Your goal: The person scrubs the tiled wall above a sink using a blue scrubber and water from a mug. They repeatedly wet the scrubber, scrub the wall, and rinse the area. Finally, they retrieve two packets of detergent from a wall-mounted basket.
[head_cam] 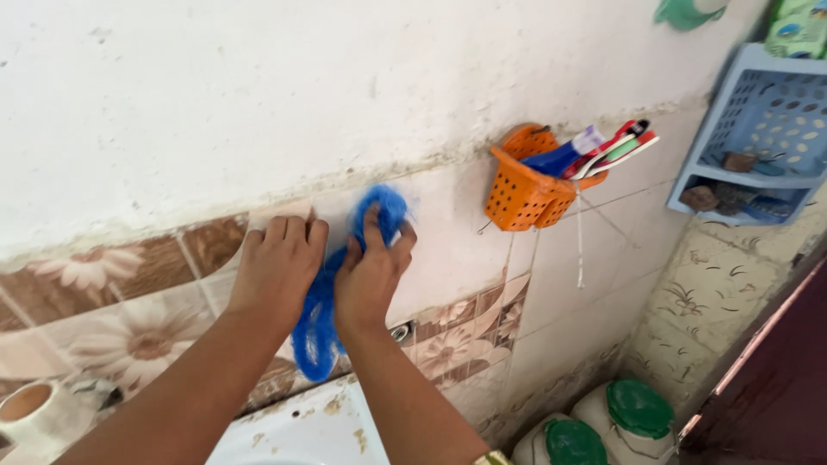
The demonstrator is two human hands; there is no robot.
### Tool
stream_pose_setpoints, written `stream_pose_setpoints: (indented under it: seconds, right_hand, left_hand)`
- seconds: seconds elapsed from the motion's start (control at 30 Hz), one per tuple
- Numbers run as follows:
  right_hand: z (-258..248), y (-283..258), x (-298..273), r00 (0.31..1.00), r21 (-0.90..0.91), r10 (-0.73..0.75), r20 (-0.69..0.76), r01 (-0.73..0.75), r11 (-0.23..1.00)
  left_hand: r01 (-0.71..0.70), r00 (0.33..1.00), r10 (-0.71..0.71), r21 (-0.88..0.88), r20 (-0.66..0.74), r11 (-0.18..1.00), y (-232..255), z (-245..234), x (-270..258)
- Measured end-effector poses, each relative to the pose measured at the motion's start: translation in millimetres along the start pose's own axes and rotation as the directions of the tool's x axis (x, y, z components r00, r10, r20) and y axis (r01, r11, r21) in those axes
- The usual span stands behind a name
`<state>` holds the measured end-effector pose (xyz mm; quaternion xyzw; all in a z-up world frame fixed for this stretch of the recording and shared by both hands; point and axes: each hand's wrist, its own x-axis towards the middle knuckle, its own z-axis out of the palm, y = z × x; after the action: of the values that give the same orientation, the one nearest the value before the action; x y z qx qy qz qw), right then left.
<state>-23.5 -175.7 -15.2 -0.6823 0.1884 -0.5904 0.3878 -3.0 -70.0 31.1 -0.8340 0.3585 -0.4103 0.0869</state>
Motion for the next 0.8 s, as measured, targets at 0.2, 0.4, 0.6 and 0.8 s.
stream_pose_setpoints:
  seconds: [0.2, 0.4, 0.6, 0.8]
  right_hand:
    - [-15.8, 19.9, 27.2, 0.983, -0.053, 0.178, 0.048, -0.176, 0.983]
    - [-33.1, 5.4, 16.9, 0.939, -0.238, -0.191, 0.285, 0.263, 0.935]
    - [-41.1, 2.7, 57.1, 0.996, -0.191, -0.025, 0.082, 0.041, 0.981]
    - [-32.1, 10.1, 31.4, 0.899, -0.241, -0.314, 0.306, 0.392, 0.888]
  left_hand:
    - [0.001, 0.999, -0.002, 0.033, 0.035, 0.999, 20.0, 1.5, 25.3]
    - [0.050, 0.992, -0.060, 0.088, 0.107, 0.995, 28.6, -1.8, 30.4]
    - [0.024, 0.976, -0.031, 0.034, 0.217, 0.999, 25.6, -18.8, 28.2]
    - [0.032, 0.984, -0.034, 0.017, 0.177, 0.999, 26.0, -14.9, 27.6]
